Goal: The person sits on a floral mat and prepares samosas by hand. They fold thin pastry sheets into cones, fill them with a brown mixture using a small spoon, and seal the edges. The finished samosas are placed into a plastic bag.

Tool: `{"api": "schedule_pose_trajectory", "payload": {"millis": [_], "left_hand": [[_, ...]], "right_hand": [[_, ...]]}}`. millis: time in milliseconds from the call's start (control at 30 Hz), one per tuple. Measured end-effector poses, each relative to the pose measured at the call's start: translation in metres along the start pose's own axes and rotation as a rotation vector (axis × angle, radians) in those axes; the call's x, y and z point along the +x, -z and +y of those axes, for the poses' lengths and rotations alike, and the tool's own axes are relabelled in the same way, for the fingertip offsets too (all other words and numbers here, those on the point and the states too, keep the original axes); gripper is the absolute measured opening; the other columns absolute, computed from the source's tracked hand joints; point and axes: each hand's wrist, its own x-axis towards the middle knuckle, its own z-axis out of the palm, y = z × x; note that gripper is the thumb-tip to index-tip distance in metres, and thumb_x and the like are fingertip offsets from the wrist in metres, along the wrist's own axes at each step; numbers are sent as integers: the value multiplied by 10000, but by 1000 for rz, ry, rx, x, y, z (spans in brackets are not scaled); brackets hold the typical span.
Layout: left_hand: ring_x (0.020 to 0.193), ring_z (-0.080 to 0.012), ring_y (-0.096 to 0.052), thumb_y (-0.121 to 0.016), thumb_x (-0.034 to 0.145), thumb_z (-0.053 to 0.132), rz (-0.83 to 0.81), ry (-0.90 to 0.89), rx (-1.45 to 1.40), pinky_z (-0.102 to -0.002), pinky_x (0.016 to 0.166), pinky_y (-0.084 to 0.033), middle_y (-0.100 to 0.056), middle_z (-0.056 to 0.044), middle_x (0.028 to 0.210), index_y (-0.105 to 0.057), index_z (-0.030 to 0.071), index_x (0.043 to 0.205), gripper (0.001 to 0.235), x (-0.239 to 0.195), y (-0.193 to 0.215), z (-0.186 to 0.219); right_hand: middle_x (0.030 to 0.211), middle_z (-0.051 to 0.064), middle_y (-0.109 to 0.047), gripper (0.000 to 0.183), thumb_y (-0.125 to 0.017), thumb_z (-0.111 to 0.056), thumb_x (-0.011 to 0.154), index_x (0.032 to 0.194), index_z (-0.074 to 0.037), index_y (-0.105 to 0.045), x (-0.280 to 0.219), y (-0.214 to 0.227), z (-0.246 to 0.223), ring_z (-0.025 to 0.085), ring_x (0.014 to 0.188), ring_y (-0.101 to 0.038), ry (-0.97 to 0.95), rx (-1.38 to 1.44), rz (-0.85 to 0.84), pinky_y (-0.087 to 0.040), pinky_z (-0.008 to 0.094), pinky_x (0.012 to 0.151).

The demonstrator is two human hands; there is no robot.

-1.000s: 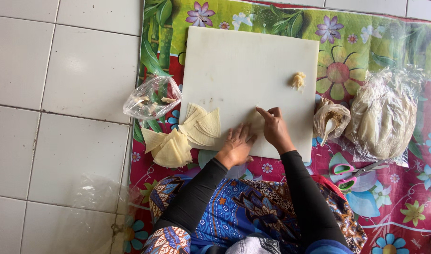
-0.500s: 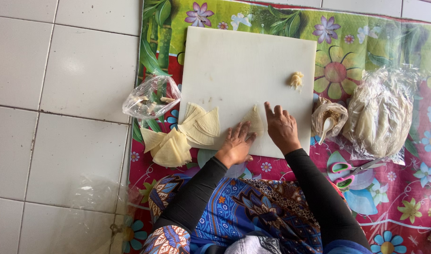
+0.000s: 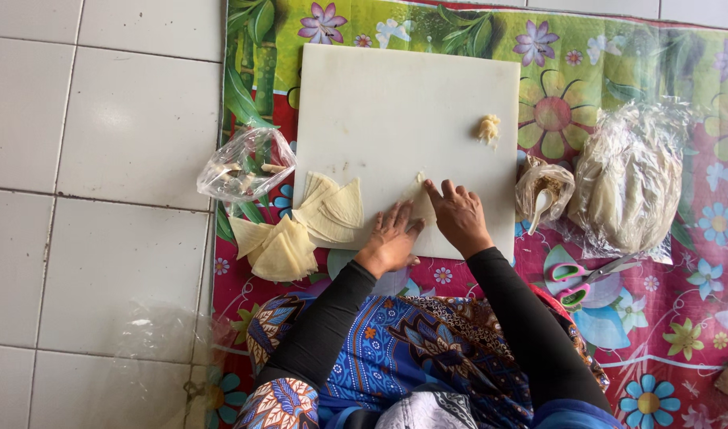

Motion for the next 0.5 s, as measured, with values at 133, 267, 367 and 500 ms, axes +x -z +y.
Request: {"api": "schedule_pose_trajectory", "payload": {"millis": [133, 267, 367, 500], "left_hand": [[1552, -382, -74, -718, 878, 458, 65, -41, -27, -585, 1216, -154, -58, -179, 1693, -384, 214, 1549, 789, 4, 0, -11], [1407, -301, -471, -730, 954, 336, 356, -67, -136, -450, 1183, -388, -444, -123, 1555, -657, 152, 1313, 410, 17, -13, -27], [1203, -250, -655, -758, 943, 215, 579, 20, -269, -382, 1044, -534, -636, -59, 1336, -728, 125, 1168, 244, 21, -12, -28], [1035, -289, -662, -808, 832, 163, 703, 130, -341, -405, 853, -560, -625, -82, 1108, -712, 97, 1040, 239, 13, 4, -21]], "right_hand": [[1015, 35, -567, 455, -554, -56, 949, 1353, -228, -675, -35, 19, 15, 188, 852, -596, -108, 82, -29, -502, 354, 768], [996, 140, -596, 273, -596, -201, 1045, 1302, -113, -621, -82, 45, 55, 281, 845, -620, -479, 15, 119, -514, 394, 696], [1022, 256, -652, 391, -695, -275, 1024, 1266, -26, -514, -101, 39, 74, 413, 860, -657, -690, 94, 192, -504, 493, 674], [903, 233, -713, 332, -669, -202, 1008, 1218, -32, -476, -107, 11, 85, 405, 846, -716, -842, 475, 334, -545, 493, 757]]}}
